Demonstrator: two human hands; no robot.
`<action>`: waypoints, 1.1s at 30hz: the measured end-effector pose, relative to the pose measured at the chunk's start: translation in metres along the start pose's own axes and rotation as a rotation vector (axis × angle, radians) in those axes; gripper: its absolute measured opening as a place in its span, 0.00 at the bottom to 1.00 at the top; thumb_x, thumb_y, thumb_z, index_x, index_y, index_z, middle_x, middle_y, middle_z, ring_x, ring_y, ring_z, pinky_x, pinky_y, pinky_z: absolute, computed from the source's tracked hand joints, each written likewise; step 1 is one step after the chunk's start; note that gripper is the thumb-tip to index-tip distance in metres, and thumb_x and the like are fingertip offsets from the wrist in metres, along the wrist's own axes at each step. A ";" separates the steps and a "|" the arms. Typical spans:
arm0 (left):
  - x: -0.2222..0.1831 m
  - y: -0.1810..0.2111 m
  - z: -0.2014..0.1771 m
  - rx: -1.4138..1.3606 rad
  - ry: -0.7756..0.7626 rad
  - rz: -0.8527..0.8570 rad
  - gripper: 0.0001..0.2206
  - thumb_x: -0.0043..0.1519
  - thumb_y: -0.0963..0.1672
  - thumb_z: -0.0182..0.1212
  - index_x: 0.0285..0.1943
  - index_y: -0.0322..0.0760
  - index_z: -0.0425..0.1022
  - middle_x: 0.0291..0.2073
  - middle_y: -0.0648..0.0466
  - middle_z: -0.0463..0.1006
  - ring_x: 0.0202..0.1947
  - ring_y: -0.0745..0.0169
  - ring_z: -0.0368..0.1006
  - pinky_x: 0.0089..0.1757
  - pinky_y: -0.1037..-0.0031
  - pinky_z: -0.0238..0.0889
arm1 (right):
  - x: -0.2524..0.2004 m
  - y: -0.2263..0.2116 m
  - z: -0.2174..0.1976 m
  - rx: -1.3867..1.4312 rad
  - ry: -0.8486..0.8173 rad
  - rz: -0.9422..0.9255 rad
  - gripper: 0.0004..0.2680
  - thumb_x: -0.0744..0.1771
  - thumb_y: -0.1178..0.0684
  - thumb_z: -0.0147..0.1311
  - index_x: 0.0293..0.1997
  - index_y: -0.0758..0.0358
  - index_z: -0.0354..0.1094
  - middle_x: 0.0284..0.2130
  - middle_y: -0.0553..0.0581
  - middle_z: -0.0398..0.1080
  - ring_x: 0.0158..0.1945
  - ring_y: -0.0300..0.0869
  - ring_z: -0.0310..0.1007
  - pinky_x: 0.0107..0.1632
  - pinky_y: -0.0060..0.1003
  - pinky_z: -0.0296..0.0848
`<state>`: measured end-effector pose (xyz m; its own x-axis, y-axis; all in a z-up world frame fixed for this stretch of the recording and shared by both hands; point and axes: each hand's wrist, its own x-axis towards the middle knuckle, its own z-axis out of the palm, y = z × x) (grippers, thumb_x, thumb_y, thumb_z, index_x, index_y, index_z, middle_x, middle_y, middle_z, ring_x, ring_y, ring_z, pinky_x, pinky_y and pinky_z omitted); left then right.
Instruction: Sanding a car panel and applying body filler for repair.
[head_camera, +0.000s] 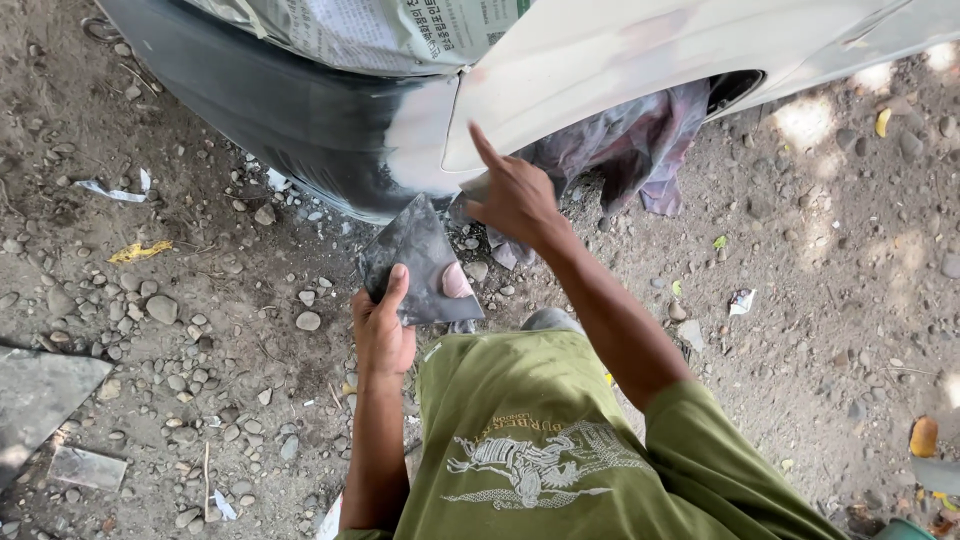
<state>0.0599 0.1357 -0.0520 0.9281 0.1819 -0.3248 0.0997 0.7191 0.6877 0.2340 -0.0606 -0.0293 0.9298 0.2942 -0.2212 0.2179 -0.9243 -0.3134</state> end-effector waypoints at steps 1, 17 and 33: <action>0.004 0.001 0.009 0.054 0.007 -0.012 0.08 0.63 0.45 0.66 0.39 0.35 0.77 0.35 0.56 0.80 0.35 0.67 0.79 0.39 0.71 0.75 | -0.018 0.017 -0.005 0.095 0.054 -0.062 0.37 0.59 0.50 0.65 0.75 0.51 0.41 0.40 0.60 0.75 0.36 0.50 0.73 0.37 0.44 0.75; 0.029 -0.089 0.158 0.977 -0.350 0.540 0.19 0.72 0.48 0.54 0.31 0.30 0.71 0.17 0.55 0.68 0.17 0.68 0.61 0.24 0.67 0.54 | -0.174 0.123 -0.051 0.254 0.216 -0.496 0.15 0.63 0.51 0.66 0.56 0.54 0.76 0.61 0.53 0.72 0.71 0.56 0.62 0.72 0.52 0.63; 0.063 -0.185 0.241 0.094 -0.001 -0.600 0.05 0.61 0.43 0.59 0.34 0.37 0.75 0.26 0.56 0.76 0.26 0.66 0.71 0.31 0.71 0.67 | -0.195 0.296 -0.088 0.129 0.285 -0.357 0.16 0.61 0.50 0.67 0.55 0.49 0.75 0.63 0.54 0.69 0.72 0.55 0.58 0.70 0.59 0.61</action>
<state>0.1861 -0.1476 -0.0425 0.7002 -0.2374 -0.6733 0.6369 0.6339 0.4388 0.1430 -0.4134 0.0027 0.8520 0.4924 0.1779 0.5164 -0.7347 -0.4399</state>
